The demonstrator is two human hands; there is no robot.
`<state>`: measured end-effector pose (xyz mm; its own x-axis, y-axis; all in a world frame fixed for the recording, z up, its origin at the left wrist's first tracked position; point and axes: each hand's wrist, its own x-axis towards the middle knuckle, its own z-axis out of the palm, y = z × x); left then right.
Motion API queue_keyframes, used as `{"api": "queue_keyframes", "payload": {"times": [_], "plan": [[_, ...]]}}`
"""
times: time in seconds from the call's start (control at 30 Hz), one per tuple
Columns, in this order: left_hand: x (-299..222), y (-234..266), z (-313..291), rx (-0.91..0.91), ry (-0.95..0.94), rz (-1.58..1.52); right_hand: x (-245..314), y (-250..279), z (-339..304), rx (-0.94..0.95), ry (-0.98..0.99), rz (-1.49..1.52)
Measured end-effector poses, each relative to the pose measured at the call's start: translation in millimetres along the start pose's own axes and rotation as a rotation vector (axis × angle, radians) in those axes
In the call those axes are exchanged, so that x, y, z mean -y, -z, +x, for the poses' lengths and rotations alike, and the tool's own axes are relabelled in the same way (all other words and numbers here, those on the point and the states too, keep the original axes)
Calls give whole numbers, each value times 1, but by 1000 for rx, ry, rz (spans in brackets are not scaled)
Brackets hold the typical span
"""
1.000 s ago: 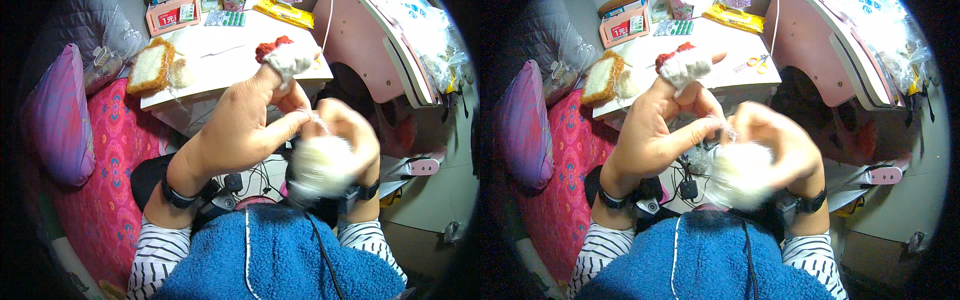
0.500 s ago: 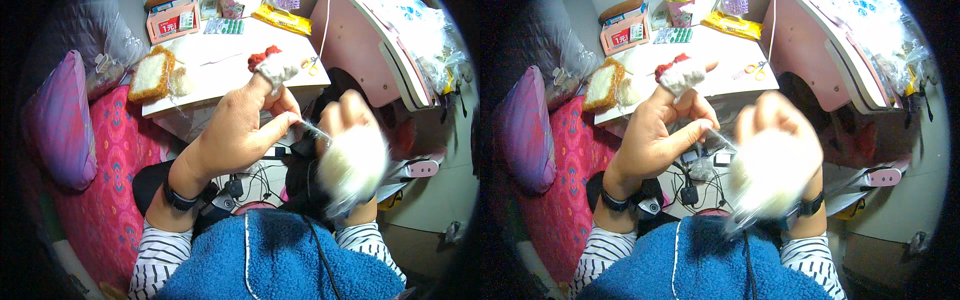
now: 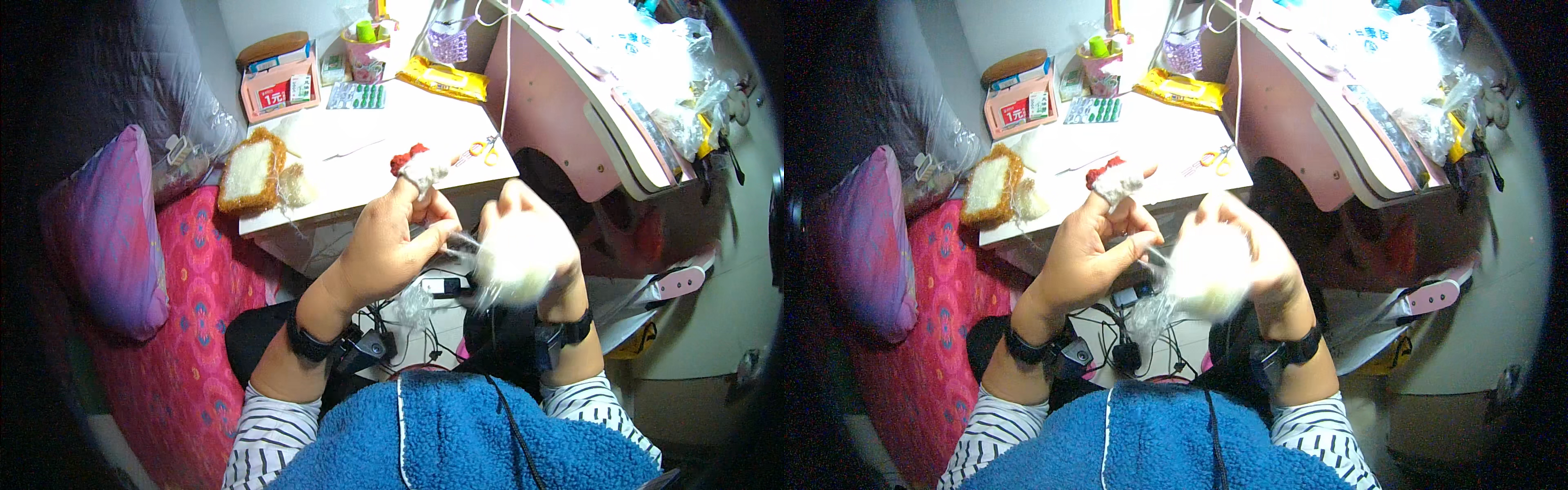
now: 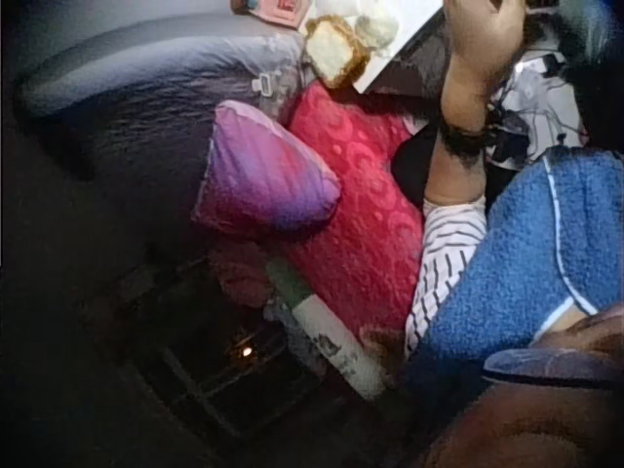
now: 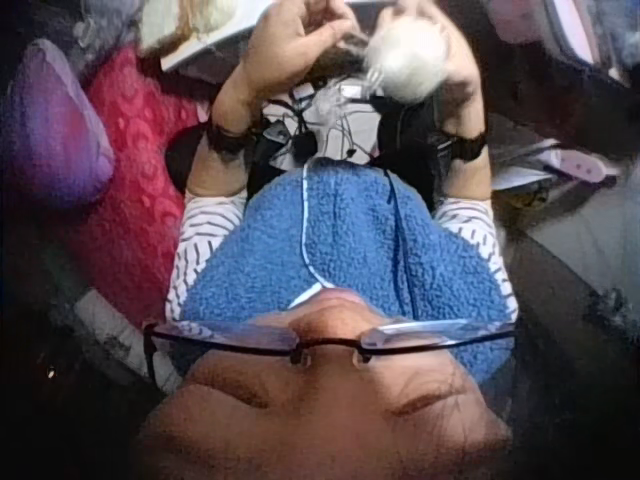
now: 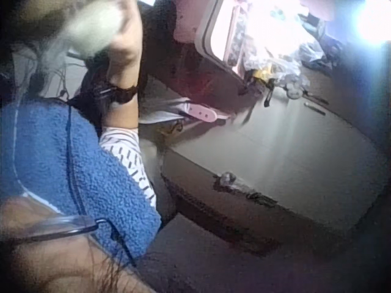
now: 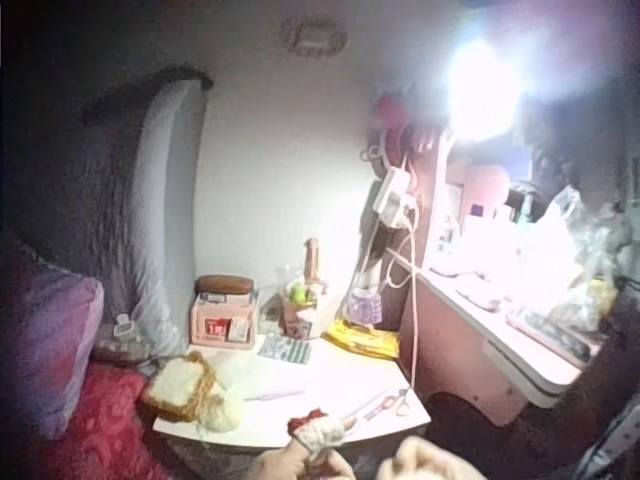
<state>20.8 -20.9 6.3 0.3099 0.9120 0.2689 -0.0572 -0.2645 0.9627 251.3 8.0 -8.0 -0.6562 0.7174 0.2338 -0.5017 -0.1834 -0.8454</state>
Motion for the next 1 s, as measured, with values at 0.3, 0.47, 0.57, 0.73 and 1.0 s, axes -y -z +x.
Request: {"api": "queue_keyframes", "payload": {"times": [0.3, 0.47, 0.57, 0.73, 1.0], "plan": [[10, 4, 11, -149, -9, 166, 13, 20, 4, 18, 207, 154], [-6, 26, 8, -105, 81, -484, 8, 9, -8, 68, -65, 134], [-13, 24, 5, -61, 98, -611, 1, 1, -12, 144, -138, 193], [-30, 15, 0, 256, 155, -663, -15, -4, -10, -46, -66, 231], [-43, -20, -25, 69, -342, 532, -16, 0, -4, -256, 211, 605]]}}
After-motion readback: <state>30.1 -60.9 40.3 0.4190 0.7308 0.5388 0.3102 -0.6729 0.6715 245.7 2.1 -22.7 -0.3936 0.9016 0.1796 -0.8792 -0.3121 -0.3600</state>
